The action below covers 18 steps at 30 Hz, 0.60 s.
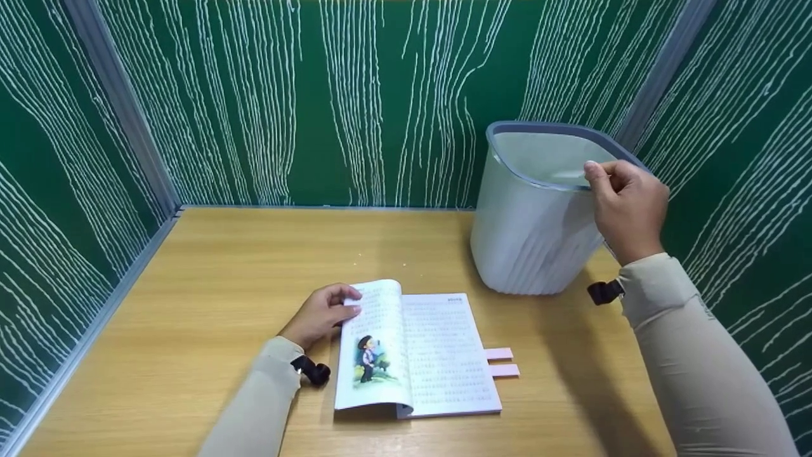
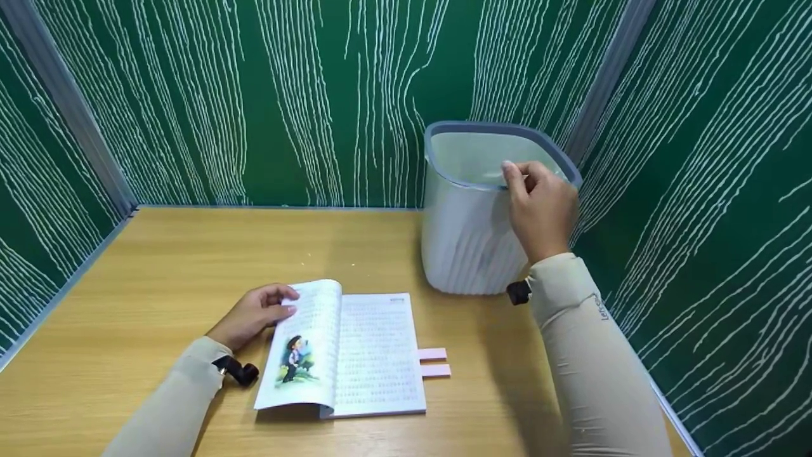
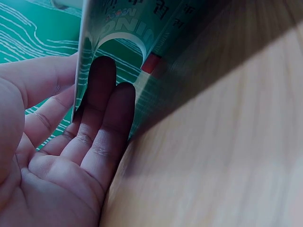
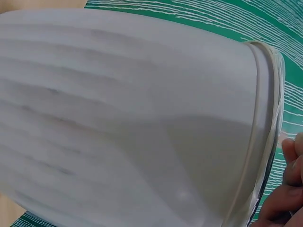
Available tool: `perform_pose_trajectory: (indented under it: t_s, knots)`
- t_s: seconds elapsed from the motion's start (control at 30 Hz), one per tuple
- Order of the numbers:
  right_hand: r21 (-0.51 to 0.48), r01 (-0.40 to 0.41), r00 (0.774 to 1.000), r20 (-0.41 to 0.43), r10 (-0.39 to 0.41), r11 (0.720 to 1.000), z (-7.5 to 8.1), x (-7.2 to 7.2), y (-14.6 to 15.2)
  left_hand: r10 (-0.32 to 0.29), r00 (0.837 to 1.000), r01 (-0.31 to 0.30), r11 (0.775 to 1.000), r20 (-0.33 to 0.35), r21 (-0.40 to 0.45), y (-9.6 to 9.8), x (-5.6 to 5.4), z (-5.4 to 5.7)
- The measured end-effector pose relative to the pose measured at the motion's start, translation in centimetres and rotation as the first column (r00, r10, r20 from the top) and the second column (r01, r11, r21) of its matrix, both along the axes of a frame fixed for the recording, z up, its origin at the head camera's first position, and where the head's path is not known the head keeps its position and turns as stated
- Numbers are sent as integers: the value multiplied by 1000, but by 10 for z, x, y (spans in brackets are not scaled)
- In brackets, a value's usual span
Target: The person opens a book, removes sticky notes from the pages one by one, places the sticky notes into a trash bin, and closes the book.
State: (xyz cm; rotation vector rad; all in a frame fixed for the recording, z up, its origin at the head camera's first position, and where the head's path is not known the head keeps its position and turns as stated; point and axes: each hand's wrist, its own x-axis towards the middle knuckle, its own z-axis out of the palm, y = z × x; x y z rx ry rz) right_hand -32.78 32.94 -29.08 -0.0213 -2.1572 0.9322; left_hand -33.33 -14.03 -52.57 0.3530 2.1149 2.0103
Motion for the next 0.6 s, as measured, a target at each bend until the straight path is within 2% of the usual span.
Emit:
perform_pose_trajectory:
  t_s: [0.23,0.37,0.5,0.6]
  knots:
    - [18,41,998,52,-42,999,-1,-1,1,-14,1000,14,1000,2,15,-1,-1,-1]
    - [15,41,998,53,-42,999,-1,-1,0,-16,1000,16,1000,-3,11,-1,-1,-2]
    - [7,37,999,28,-37,999,0,1,-3,-12,1000,12,1000,-15,2,-1,0,-1]
    - [6,39,999,-34,-39,999,0,3,-7,-13,1000,13,1000,-25,1,-2,0,0]
